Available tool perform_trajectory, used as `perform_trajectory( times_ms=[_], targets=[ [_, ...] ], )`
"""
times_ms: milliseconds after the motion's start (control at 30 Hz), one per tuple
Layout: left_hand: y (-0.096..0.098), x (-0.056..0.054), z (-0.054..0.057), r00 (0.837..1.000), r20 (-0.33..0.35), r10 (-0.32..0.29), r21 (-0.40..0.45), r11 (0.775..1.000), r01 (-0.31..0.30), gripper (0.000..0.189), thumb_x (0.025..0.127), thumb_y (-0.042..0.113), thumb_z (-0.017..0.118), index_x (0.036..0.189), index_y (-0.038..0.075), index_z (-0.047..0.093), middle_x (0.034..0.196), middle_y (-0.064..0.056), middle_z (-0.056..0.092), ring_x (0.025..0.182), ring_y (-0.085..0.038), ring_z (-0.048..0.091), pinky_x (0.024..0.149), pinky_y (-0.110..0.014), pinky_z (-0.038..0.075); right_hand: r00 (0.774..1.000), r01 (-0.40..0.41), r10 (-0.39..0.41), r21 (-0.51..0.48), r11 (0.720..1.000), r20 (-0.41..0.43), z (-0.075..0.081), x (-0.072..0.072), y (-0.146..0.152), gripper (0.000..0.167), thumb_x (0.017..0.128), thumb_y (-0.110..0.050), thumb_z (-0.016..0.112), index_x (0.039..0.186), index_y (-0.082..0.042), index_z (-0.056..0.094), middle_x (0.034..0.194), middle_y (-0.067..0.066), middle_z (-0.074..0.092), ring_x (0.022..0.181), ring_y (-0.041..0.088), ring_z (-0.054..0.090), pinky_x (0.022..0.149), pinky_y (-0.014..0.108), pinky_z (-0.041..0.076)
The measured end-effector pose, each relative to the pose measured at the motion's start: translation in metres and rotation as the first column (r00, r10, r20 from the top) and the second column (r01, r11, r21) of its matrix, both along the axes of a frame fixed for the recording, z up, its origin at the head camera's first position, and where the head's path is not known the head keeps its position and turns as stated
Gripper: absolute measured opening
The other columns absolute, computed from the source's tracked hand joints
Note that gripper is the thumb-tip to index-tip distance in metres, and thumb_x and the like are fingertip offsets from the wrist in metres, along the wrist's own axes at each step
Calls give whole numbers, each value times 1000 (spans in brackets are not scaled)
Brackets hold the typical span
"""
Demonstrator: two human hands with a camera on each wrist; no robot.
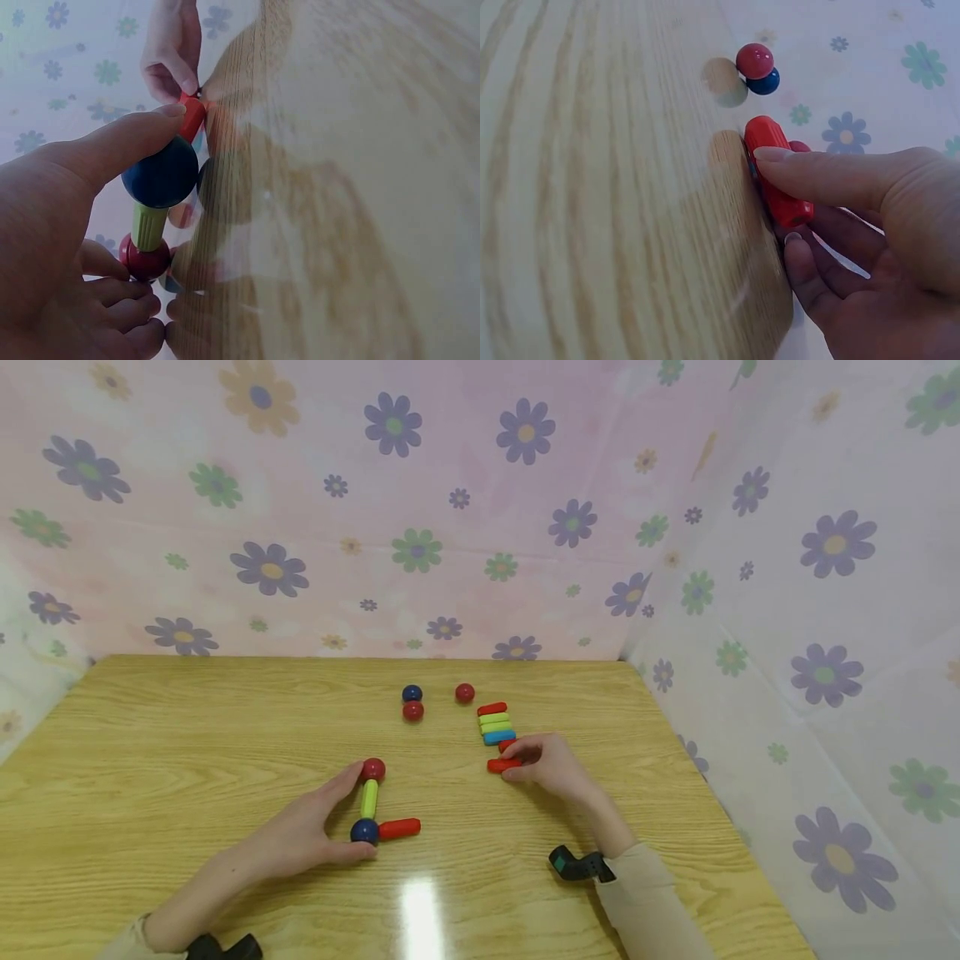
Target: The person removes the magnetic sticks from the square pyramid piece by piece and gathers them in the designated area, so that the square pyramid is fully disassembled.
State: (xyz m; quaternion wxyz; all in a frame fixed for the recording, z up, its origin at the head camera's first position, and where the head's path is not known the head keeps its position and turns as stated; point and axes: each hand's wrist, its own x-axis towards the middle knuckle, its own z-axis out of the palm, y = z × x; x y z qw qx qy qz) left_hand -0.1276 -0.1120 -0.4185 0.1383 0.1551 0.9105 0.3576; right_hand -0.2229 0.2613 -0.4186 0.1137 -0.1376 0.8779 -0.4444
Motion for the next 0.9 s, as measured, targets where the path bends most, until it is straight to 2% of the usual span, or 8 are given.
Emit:
perform_trajectory(
  times_ms=[367, 567, 900],
  targets=[
    [0, 0, 0, 1000, 1, -3, 0, 1000, 3, 119, 75, 61, 80, 161, 9, 16, 166, -12, 21, 149, -36, 28, 117, -55, 31, 1000, 22, -22, 5, 1000, 0, -2, -1, 1, 23, 82, -14, 83, 104, -10, 76, 113, 8, 71, 92, 20, 66, 76, 25, 56],
    [0, 0, 0, 1000, -3, -3, -1, 1000, 3, 119, 75, 60, 80, 161, 9, 16, 166, -12, 21, 149, -36, 28, 117, -55, 31, 1000, 11, -11, -6, 1000, -5, 0, -1, 4, 23, 83, -13, 82, 105, -8, 75, 116, 11, 70, 92, 21, 67, 75, 24, 56],
    [0, 1, 1, 1000, -5, -1, -3, 1000, 1, 119, 75, 60, 80, 161, 9, 16, 165, -12, 21, 149, -37, 28, 117, -56, 32, 1000, -8, 7, -34, 999, -3, -1, -2, 7, 26, 84, -18, 82, 107, -7, 74, 110, 12, 71, 89, 22, 65, 73, 26, 56]
  ],
)
